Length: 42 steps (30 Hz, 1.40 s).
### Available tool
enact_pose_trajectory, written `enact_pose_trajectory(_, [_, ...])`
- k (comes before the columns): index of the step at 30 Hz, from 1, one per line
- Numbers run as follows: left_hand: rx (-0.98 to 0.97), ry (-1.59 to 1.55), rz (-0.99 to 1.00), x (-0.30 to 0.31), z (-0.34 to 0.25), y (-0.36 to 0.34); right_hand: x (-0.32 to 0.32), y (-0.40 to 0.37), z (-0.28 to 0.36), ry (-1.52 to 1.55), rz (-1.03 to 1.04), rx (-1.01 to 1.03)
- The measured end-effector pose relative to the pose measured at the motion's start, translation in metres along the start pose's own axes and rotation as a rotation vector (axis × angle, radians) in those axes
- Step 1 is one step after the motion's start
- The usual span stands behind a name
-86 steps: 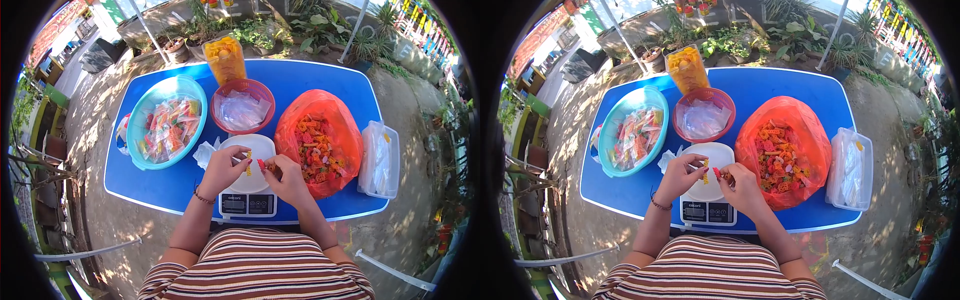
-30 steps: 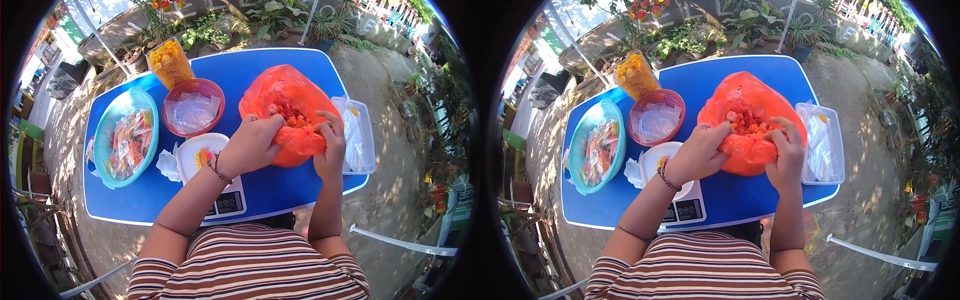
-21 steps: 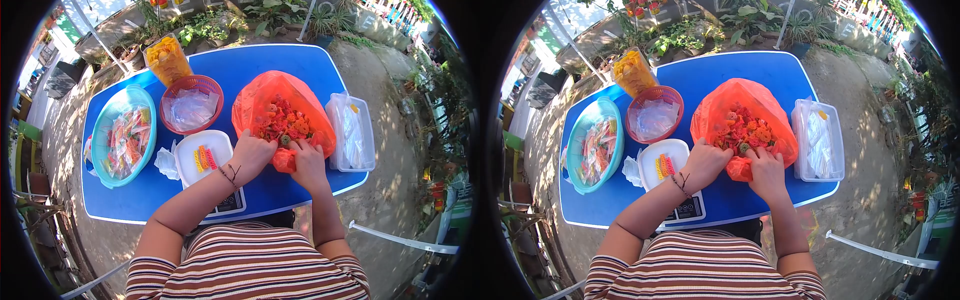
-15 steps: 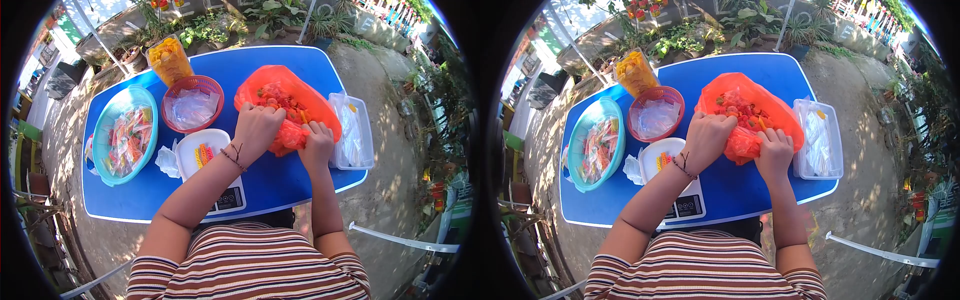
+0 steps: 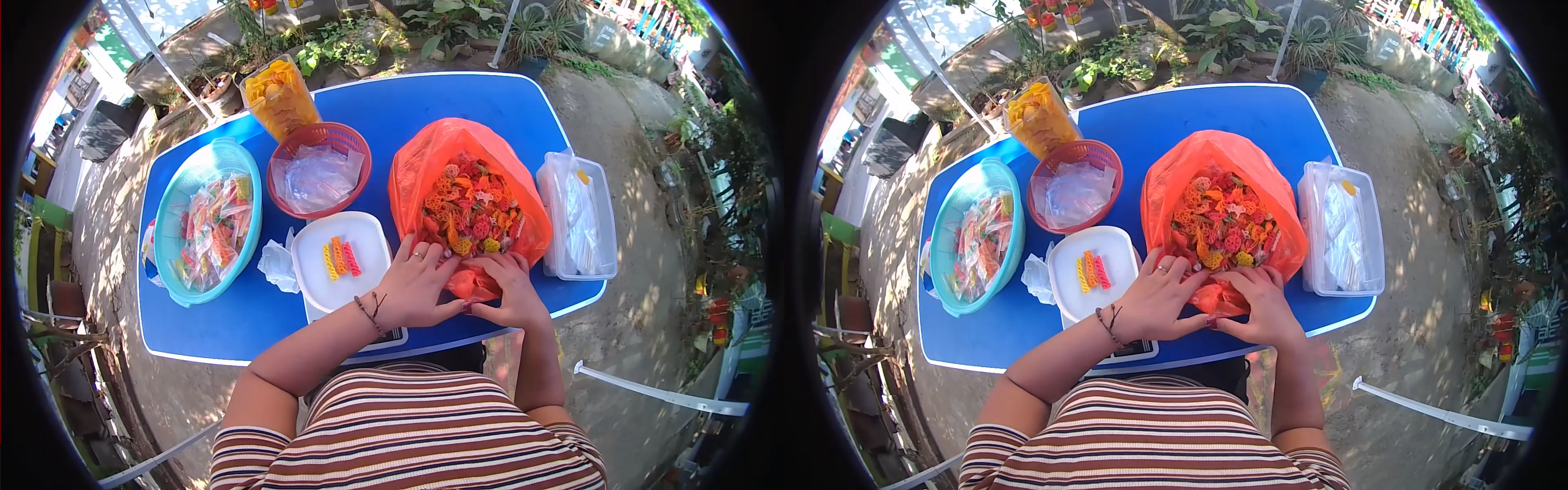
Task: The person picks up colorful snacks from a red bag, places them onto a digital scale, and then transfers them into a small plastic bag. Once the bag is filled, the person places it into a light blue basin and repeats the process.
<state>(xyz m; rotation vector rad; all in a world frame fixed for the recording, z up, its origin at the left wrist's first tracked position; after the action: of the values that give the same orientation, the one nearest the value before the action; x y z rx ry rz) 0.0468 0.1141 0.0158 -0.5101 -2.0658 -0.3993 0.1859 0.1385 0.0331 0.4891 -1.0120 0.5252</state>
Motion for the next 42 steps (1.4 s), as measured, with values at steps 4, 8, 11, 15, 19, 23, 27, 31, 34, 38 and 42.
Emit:
enact_pose_trajectory(4, [0.037, -0.073, 0.028, -0.006, 0.004, 0.0, -0.015, -0.005, -0.023, 0.065, 0.03, -0.034])
enact_pose_trajectory(8, [0.012, 0.027, 0.002, -0.011, 0.005, 0.002, -0.019, 0.002, -0.034, 0.138, 0.062, -0.18])
enact_pose_trajectory(11, [-0.011, 0.062, -0.104, -0.007, 0.006, 0.007, 0.0, 0.017, -0.023, 0.037, -0.159, -0.166])
enact_pose_trajectory(15, [0.052, 0.042, -0.134, 0.003, 0.008, 0.018, -0.019, 0.04, -0.008, -0.263, -0.303, -0.092])
enact_pose_trajectory(19, [0.147, 0.001, -0.135, 0.008, 0.016, 0.022, -0.041, 0.038, -0.004, -0.099, -0.239, -0.064])
enact_pose_trajectory(23, [0.097, 0.01, -0.103, 0.01, 0.011, 0.018, -0.004, 0.028, -0.018, -0.163, -0.462, -0.196])
enact_pose_trajectory(27, [0.065, -0.005, -0.083, 0.009, -0.001, 0.018, -0.009, 0.01, -0.077, -0.052, -0.446, -0.566])
enact_pose_trajectory(31, [0.061, -0.006, -0.068, 0.003, 0.001, 0.02, -0.022, 0.006, -0.103, 0.174, -0.372, -0.601])
enact_pose_trajectory(34, [0.059, 0.023, -0.05, 0.001, 0.0, 0.022, -0.027, 0.013, -0.092, 0.199, -0.32, -0.551])
enact_pose_trajectory(38, [0.071, 0.048, -0.04, -0.001, 0.0, 0.023, -0.027, 0.023, -0.052, -0.011, -0.365, -0.407])
enact_pose_trajectory(42, [0.075, 0.023, -0.052, 0.0, 0.002, 0.022, -0.008, 0.017, -0.05, 0.31, -0.468, -0.404])
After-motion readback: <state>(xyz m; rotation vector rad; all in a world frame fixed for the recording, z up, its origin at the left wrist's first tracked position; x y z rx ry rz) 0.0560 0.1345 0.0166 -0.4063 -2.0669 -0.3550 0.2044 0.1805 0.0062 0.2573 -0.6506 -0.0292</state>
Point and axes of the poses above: each hand's wrist, its own y-axis towards the middle knuckle, its own x-axis out of the back of the hand, z = x × y, the point moved 8 cm from there along y, towards the middle knuckle, and after that the axes turned 11 degrees about -y, right-handed, at the moved point
